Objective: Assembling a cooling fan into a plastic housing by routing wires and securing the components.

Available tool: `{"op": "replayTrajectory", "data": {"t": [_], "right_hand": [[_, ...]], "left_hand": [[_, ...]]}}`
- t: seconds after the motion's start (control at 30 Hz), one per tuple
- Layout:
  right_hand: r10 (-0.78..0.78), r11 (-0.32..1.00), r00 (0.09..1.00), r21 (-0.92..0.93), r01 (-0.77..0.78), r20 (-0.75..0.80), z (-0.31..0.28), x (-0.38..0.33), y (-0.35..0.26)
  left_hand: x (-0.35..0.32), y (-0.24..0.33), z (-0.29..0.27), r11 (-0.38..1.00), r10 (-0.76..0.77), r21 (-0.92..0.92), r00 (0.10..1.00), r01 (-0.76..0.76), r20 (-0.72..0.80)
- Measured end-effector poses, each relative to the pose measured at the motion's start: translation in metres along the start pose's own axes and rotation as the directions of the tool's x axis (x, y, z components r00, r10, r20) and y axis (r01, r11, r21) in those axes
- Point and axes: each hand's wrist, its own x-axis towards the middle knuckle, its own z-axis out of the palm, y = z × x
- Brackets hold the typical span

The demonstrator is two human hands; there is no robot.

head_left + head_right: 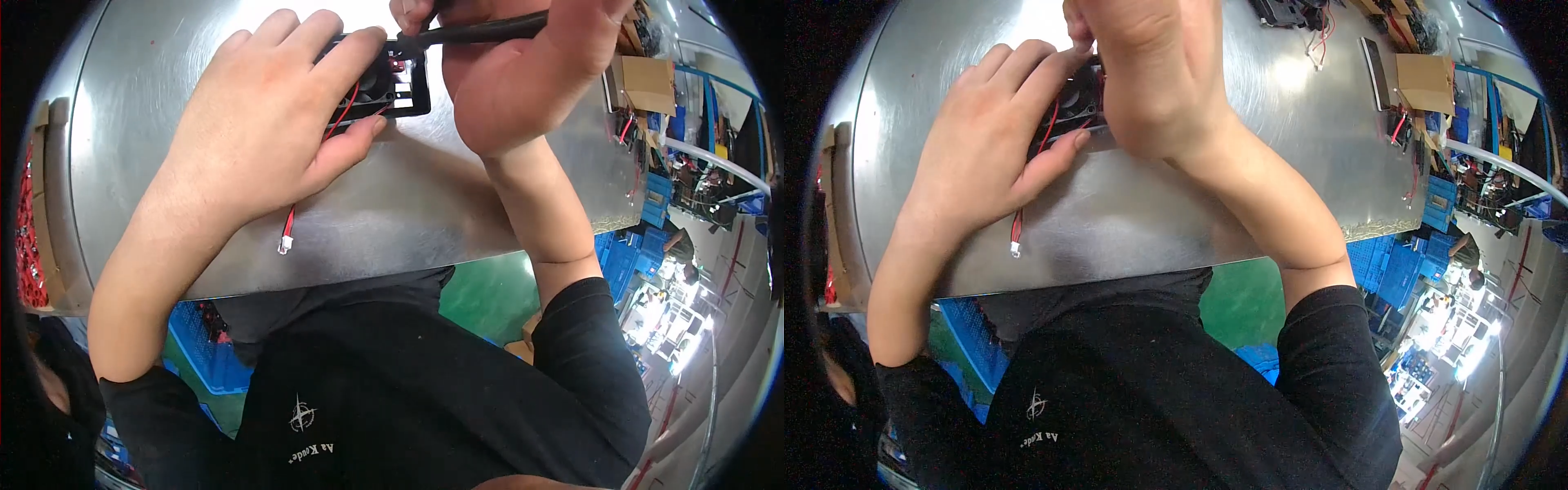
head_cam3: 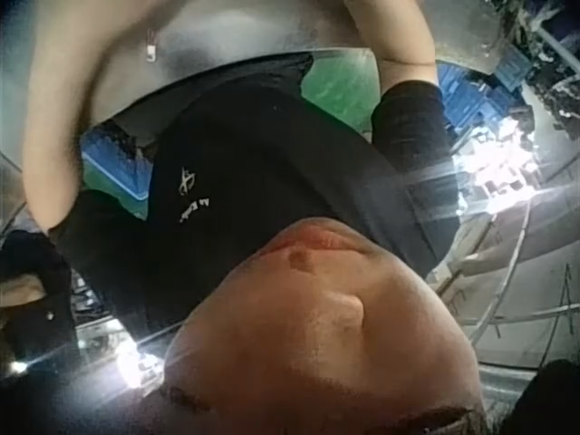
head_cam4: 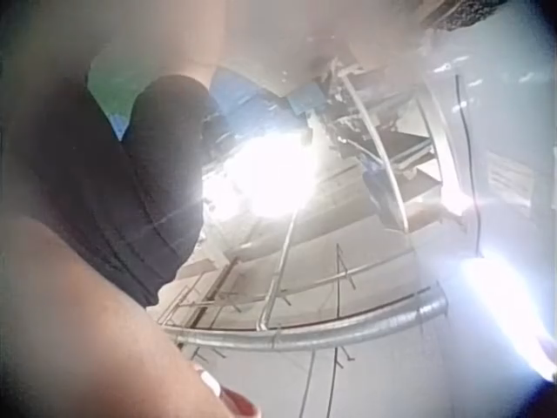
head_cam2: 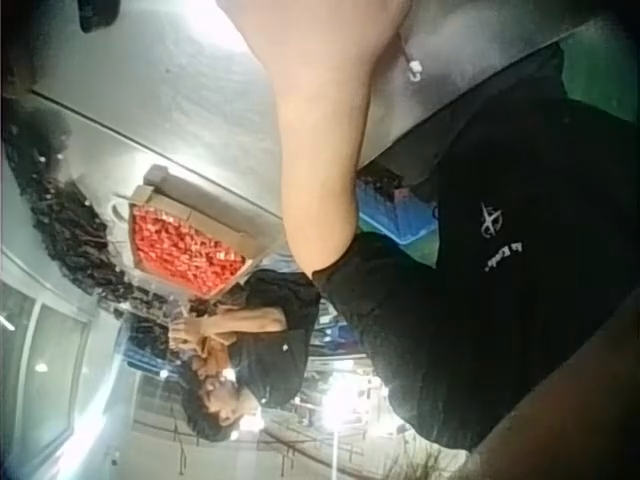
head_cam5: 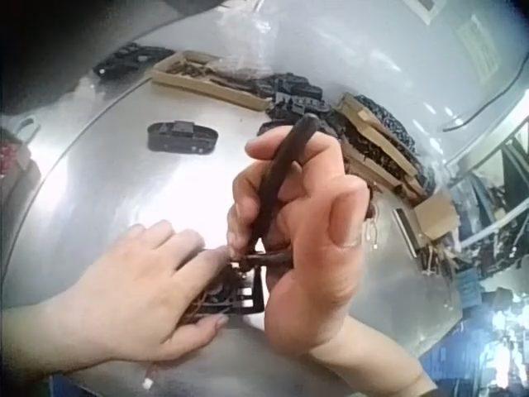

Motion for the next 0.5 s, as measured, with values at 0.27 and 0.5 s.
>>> {"op": "replayTrajectory", "data": {"t": [0.27, 0.5], "right_hand": [[-0.038, 0.854, 0.999, 0.520, 0.016, 0.031, -0.028, 0.007, 0.026], [-0.185, 0.801, 0.971, 0.595, 0.062, 0.148, -0.027, 0.013, 0.021]], "left_hand": [[0.007, 0.000, 0.004, 0.999, 0.038, 0.001, 0.999, -0.038, -0.027], [0.011, 0.005, 0.003, 0.999, 0.004, -0.034, 1.000, -0.005, -0.028]]}}
